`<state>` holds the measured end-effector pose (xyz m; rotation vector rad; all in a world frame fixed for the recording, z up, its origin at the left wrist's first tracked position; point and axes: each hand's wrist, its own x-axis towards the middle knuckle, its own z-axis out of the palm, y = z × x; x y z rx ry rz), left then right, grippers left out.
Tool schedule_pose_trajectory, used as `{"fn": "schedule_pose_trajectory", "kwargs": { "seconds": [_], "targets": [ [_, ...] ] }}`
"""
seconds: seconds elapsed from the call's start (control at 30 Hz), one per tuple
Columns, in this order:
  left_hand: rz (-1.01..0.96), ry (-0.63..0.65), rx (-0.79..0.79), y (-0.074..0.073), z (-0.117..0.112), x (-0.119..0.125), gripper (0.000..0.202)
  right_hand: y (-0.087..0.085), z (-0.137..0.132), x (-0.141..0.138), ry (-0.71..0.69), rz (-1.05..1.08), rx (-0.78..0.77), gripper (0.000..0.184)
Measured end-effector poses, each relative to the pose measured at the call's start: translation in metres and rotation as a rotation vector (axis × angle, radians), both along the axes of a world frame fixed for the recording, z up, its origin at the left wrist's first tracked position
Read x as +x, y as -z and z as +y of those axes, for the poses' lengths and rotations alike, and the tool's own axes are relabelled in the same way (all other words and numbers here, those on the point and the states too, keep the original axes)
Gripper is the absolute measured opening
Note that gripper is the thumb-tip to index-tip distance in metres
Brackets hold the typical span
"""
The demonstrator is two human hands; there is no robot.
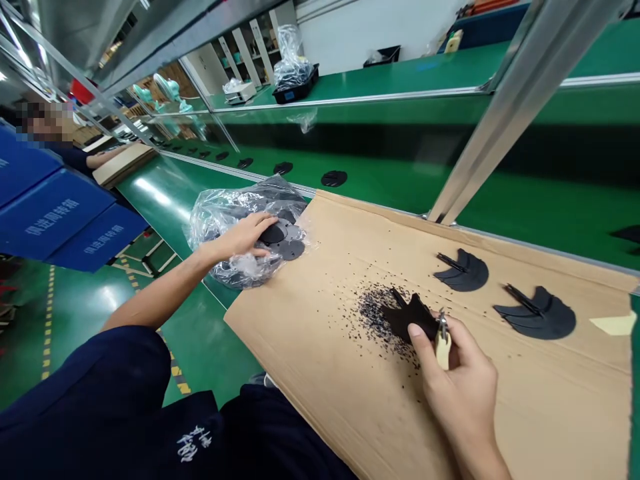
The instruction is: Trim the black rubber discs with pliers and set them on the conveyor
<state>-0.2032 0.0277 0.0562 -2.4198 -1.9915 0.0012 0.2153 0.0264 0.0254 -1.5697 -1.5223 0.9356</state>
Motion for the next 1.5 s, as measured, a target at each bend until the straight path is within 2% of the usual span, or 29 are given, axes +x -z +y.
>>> {"fn": "schedule_pose_trajectory", "kwargs": {
  "seconds": [0.03, 0.1, 0.23, 0.33, 0.43, 0.53, 0.6, 0.63, 0.7, 0.77, 0.87, 0.93, 1.0, 1.07, 1.2, 1.33, 1.43, 1.5],
  "targets": [
    [-0.024, 0.005, 0.001, 0.006, -0.007, -0.004, 0.079, 0.001, -0.001, 0.001, -0.003, 0.003, 0.009, 0.04],
    [-0.075, -0.002, 0.018, 0.014, -0.022, -0.014, 0.076, 0.004, -0.001, 0.003, -0.012, 0.007, 0.024, 0.041],
    [-0.098, -0.073, 0.027, 0.017, -0.038, -0.02, 0.045, 0.009, 0.0, 0.004, -0.032, 0.028, 0.026, 0.039],
    [-0.09, -0.123, 0.053, 0.016, -0.025, -0.006, 0.043, 0.009, -0.001, 0.002, -0.039, 0.053, 0.029, 0.037],
    [-0.043, -0.145, 0.011, 0.013, -0.005, 0.015, 0.043, 0.005, -0.002, -0.001, -0.039, 0.082, 0.023, 0.036],
    [-0.048, -0.123, -0.021, 0.001, 0.006, 0.036, 0.032, 0.001, -0.004, 0.0, -0.035, 0.11, 0.006, 0.032],
    [-0.125, -0.088, 0.06, -0.011, 0.007, 0.053, 0.024, 0.001, -0.005, 0.001, -0.032, 0.135, -0.026, 0.029],
    [-0.203, -0.063, 0.114, -0.016, 0.006, 0.064, 0.021, 0.002, -0.005, 0.002, -0.03, 0.157, -0.046, 0.029],
    [-0.485, -0.005, 0.175, -0.022, 0.003, 0.091, 0.012, 0.006, -0.006, 0.004, -0.019, 0.24, -0.081, 0.03],
    [-0.884, 0.048, 0.106, -0.02, -0.001, 0.124, 0.015, 0.01, -0.007, 0.005, -0.018, 0.392, -0.105, 0.033],
    [-1.383, 0.095, -0.14, -0.004, -0.001, 0.174, 0.029, 0.016, -0.01, 0.005, -0.024, 0.555, -0.132, 0.034],
    [-1.548, 0.109, -0.295, 0.01, 0.001, 0.201, 0.032, 0.018, -0.012, 0.005, -0.044, 0.601, -0.146, 0.034],
    [-1.627, 0.115, -0.375, 0.025, 0.003, 0.218, 0.025, 0.019, -0.013, 0.005, -0.064, 0.625, -0.148, 0.035],
    [-1.65, 0.121, -0.346, 0.037, 0.003, 0.225, 0.016, 0.019, -0.014, 0.005, -0.076, 0.619, -0.133, 0.035],
    [-1.561, 0.192, -0.164, 0.053, -0.002, 0.223, 0.013, 0.018, -0.016, 0.006, -0.105, 0.517, -0.079, 0.032],
    [-1.363, 0.342, 0.033, 0.057, -0.006, 0.216, 0.012, 0.015, -0.018, 0.005, -0.161, 0.353, -0.025, 0.024],
    [-1.236, 0.385, 0.147, 0.057, -0.006, 0.213, 0.009, 0.013, -0.019, 0.004, -0.173, 0.297, 0.003, 0.022],
    [-1.156, 0.4, 0.188, 0.058, -0.005, 0.212, 0.023, 0.013, -0.019, 0.003, -0.169, 0.279, 0.004, 0.023]
  ]
}}
